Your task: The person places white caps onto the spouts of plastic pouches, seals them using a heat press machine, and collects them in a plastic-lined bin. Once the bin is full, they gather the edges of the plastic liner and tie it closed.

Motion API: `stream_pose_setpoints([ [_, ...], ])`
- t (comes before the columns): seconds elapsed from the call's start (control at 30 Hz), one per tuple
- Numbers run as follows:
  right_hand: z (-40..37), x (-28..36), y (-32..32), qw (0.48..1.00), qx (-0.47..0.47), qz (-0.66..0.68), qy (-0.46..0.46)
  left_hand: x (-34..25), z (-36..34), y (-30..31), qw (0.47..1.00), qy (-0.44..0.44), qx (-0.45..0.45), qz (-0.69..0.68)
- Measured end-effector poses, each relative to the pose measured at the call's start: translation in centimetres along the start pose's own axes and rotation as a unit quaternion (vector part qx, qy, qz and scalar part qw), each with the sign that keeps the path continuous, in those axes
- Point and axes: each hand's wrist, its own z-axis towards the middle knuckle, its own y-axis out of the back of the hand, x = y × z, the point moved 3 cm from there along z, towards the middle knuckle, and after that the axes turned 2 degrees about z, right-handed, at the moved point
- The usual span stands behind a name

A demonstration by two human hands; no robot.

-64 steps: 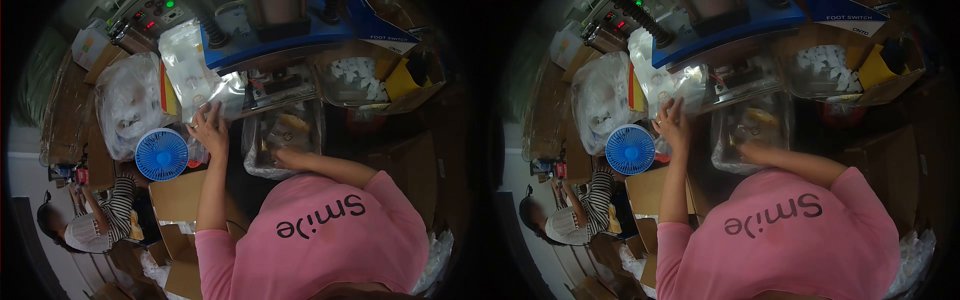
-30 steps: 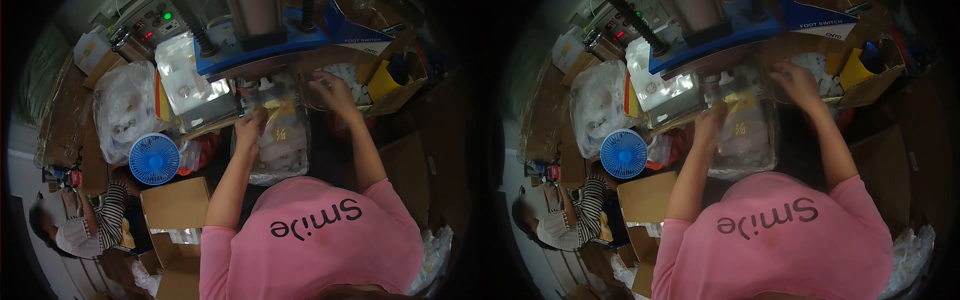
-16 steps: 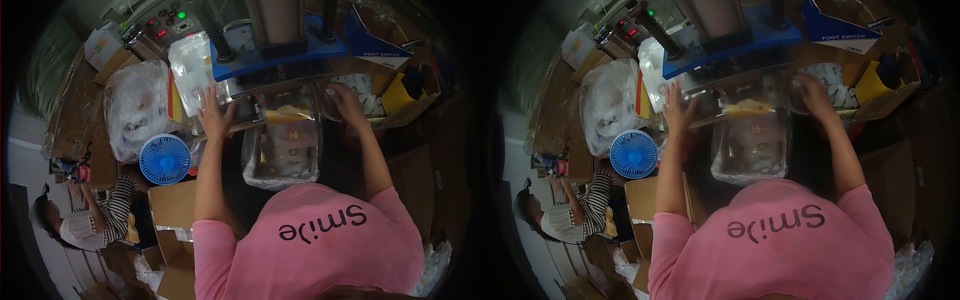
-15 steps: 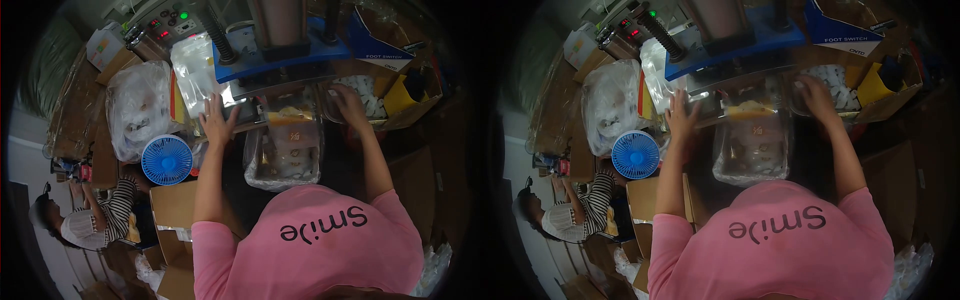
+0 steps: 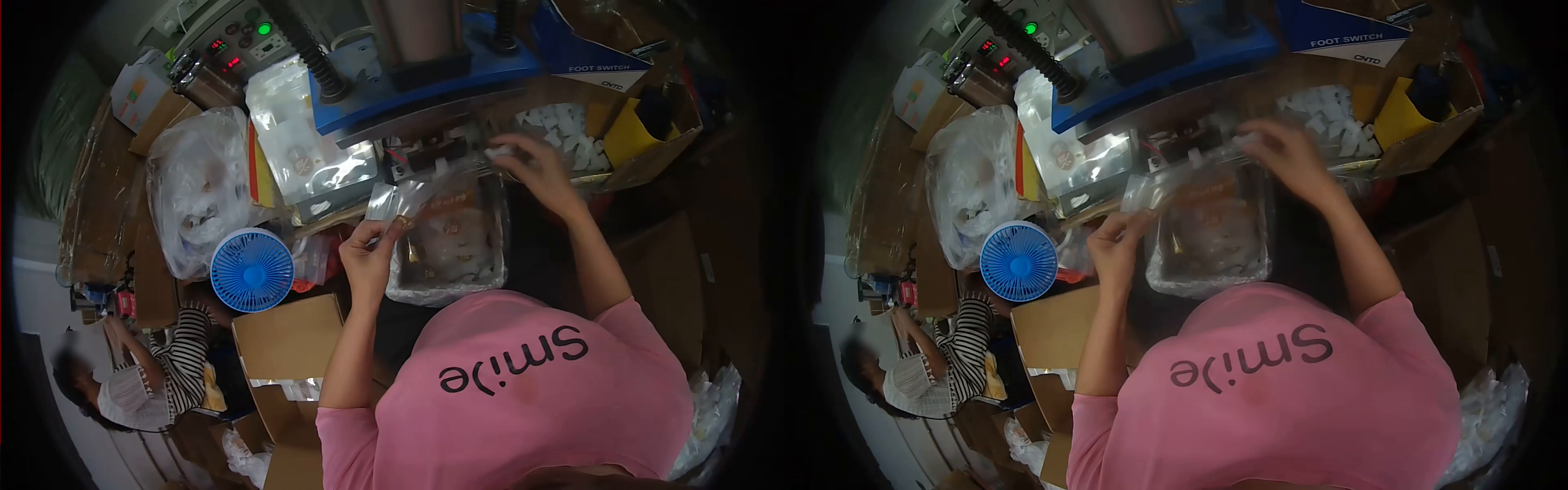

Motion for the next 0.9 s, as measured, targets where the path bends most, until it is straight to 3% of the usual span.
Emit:
stream_pose_setpoints([
  [0.03, 0.0, 0.8, -0.2, 1.0, 0.001, -0.004, -0.003, 0.2, -0.5, -0.9, 1.0, 0.003, 0.001, -0.004],
  [0.1, -0.2, 2.2, -1.7, 0.976, 0.13, -0.154, 0.078, 1.1, -1.4, -2.1, 0.994, 0.001, 0.035, 0.104],
  [0.13, -0.2, 2.6, -2.1, 0.976, 0.132, -0.151, 0.08, 1.7, -1.9, -2.6, 0.991, 0.004, 0.055, 0.122],
  [0.2, -0.5, 2.9, -3.5, 0.945, 0.271, -0.171, 0.069, 2.6, -2.9, -3.5, 0.993, 0.011, 0.087, 0.073],
  [0.27, -0.1, 1.7, -4.2, 0.948, 0.289, -0.115, 0.067, 5.3, -3.2, -4.0, 0.988, 0.026, 0.151, 0.011],
  [0.33, 0.1, 0.9, -4.6, 0.949, 0.305, -0.06, 0.062, 4.1, -2.8, -4.3, 0.986, 0.062, 0.152, 0.0],
  [0.43, 0.2, 0.5, -3.8, 0.975, 0.218, 0.035, 0.034, 3.1, -1.1, -5.1, 0.986, 0.104, 0.131, -0.02],
  [0.5, 0.7, 0.4, -1.6, 0.996, 0.052, -0.066, 0.025, 2.0, 0.4, -5.8, 0.989, 0.105, 0.105, -0.029],
  [0.53, 0.7, 0.3, -0.6, 0.996, 0.052, -0.068, 0.026, 1.2, 1.0, -6.2, 0.984, 0.147, 0.077, -0.066],
  [0.6, 0.7, -0.5, 2.7, 0.981, -0.064, -0.184, -0.017, 1.1, 2.5, -6.9, 0.975, 0.186, 0.048, -0.108],
  [0.63, 0.6, -1.0, 3.9, 0.98, -0.062, -0.187, -0.014, 1.8, 3.3, -7.3, 0.972, 0.194, 0.051, -0.123],
  [0.7, 0.4, -2.3, 6.6, 0.938, -0.113, -0.318, -0.073, 2.4, 4.2, -7.8, 0.968, 0.2, 0.052, -0.142],
  [0.77, 0.3, -3.7, 7.4, 0.921, -0.108, -0.367, -0.074, 2.6, 4.7, -8.4, 0.94, 0.209, 0.023, -0.27],
  [0.83, 0.2, -5.8, 7.3, 0.902, -0.105, -0.411, -0.078, 2.8, 4.6, -8.3, 0.945, 0.2, 0.022, -0.257],
  [0.9, 0.3, -7.6, 6.1, 0.898, -0.078, -0.432, 0.01, 2.4, 4.7, -7.6, 0.951, 0.195, 0.019, -0.24],
])
